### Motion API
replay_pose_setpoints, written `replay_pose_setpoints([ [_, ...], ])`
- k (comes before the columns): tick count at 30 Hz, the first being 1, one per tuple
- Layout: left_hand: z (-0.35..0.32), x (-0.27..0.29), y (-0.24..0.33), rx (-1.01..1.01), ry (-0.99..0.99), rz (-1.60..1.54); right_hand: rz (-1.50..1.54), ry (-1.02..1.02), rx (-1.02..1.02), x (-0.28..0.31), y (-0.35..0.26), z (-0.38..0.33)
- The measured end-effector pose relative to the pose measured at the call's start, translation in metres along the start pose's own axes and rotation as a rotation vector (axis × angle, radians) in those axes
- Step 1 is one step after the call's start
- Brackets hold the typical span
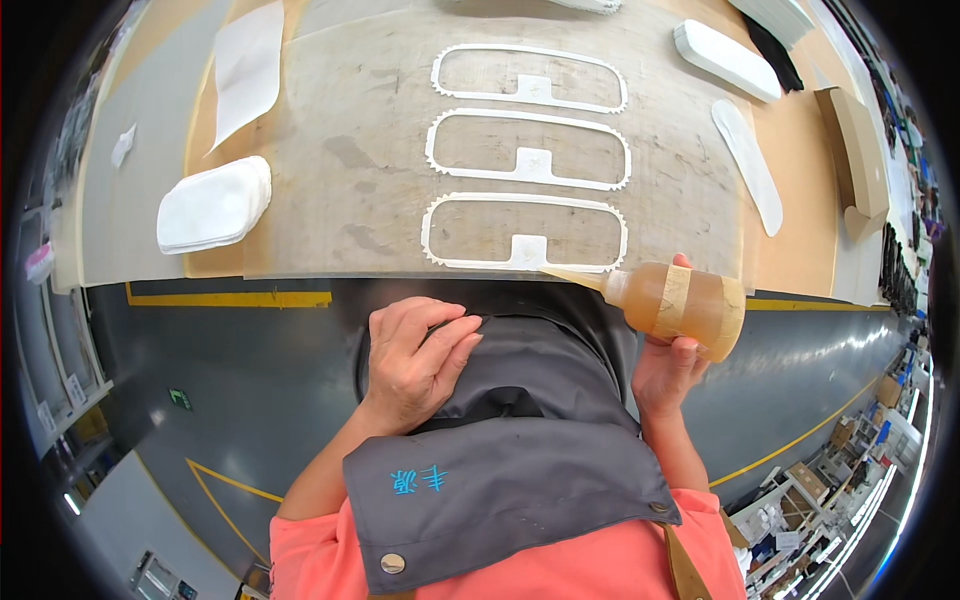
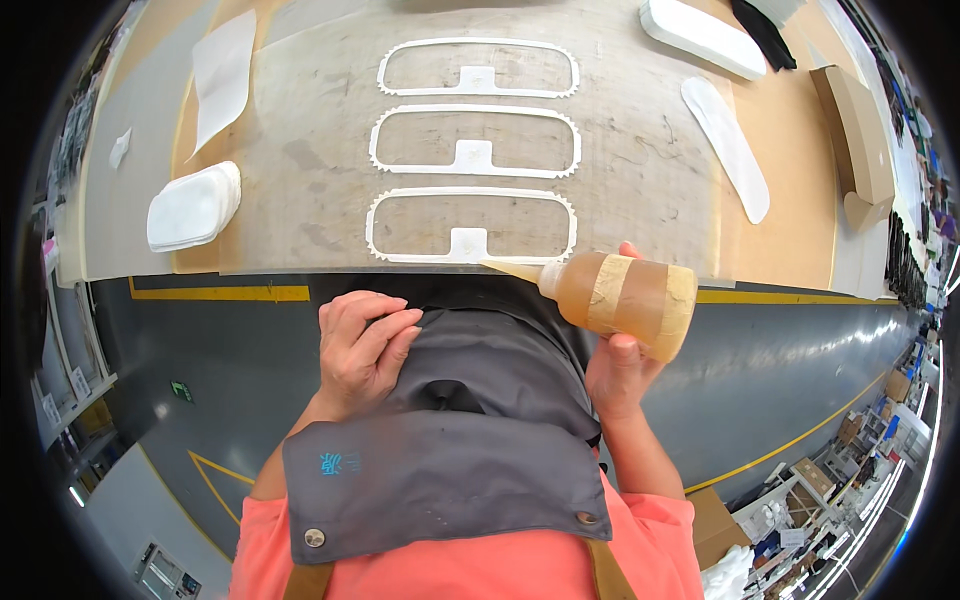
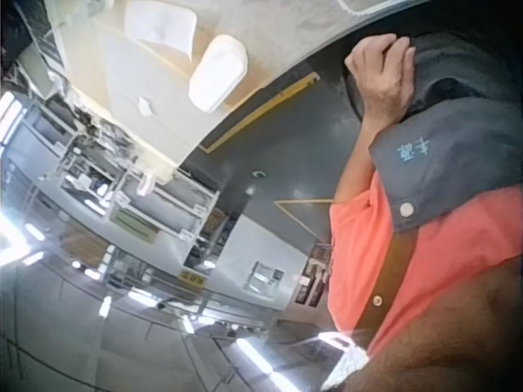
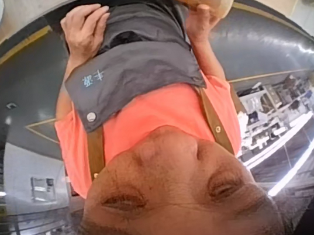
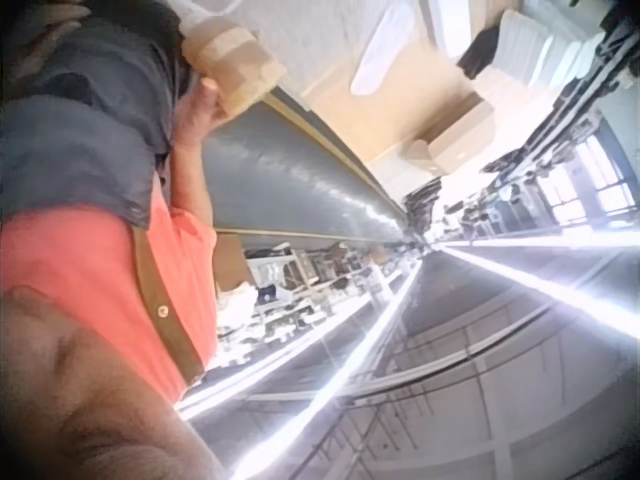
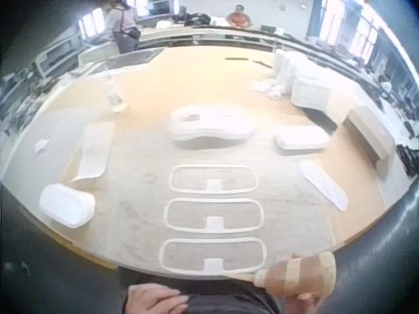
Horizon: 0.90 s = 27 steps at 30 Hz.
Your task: Applying adhesive to plastic frames and attaching padded insole components to them.
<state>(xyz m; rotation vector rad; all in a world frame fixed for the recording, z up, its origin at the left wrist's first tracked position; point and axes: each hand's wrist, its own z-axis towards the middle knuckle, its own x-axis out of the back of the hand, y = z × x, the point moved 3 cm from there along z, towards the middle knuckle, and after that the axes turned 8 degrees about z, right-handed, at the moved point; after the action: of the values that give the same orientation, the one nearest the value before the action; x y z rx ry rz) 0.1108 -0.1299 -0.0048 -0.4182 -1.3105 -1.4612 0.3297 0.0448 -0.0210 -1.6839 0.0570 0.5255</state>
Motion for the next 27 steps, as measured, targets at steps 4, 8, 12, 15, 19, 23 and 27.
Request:
replay_pose_setpoints([
  [4, -0.002, 0.003, -0.002, 0.011, 0.013, 0.0, 0.02, -0.059, -0.01, -0.014, 0.005, 0.002],
  [8, -0.005, 0.005, -0.005, 0.021, 0.035, 0.001, 0.003, -0.138, 0.013, -0.019, 0.016, 0.004],
  [12, -0.007, 0.009, -0.005, 0.027, 0.059, 0.016, 0.179, -0.188, -0.164, -0.057, 0.016, 0.01],
  [15, -0.007, 0.014, -0.004, 0.023, 0.056, 0.027, 0.693, -0.118, -0.537, -0.087, -0.003, 0.038],
  [19, -0.009, 0.013, -0.006, 0.033, 0.084, 0.014, 1.305, -0.335, -0.649, -0.101, -0.047, 0.079],
  [23, -0.007, 0.012, -0.007, 0.049, 0.116, -0.015, 0.595, -0.179, -0.121, -0.065, -0.052, 0.085],
  [27, 0.003, 0.01, -0.009, 0.013, 0.11, -0.049, 0.063, -0.142, 0.13, -0.039, -0.02, 0.068],
])
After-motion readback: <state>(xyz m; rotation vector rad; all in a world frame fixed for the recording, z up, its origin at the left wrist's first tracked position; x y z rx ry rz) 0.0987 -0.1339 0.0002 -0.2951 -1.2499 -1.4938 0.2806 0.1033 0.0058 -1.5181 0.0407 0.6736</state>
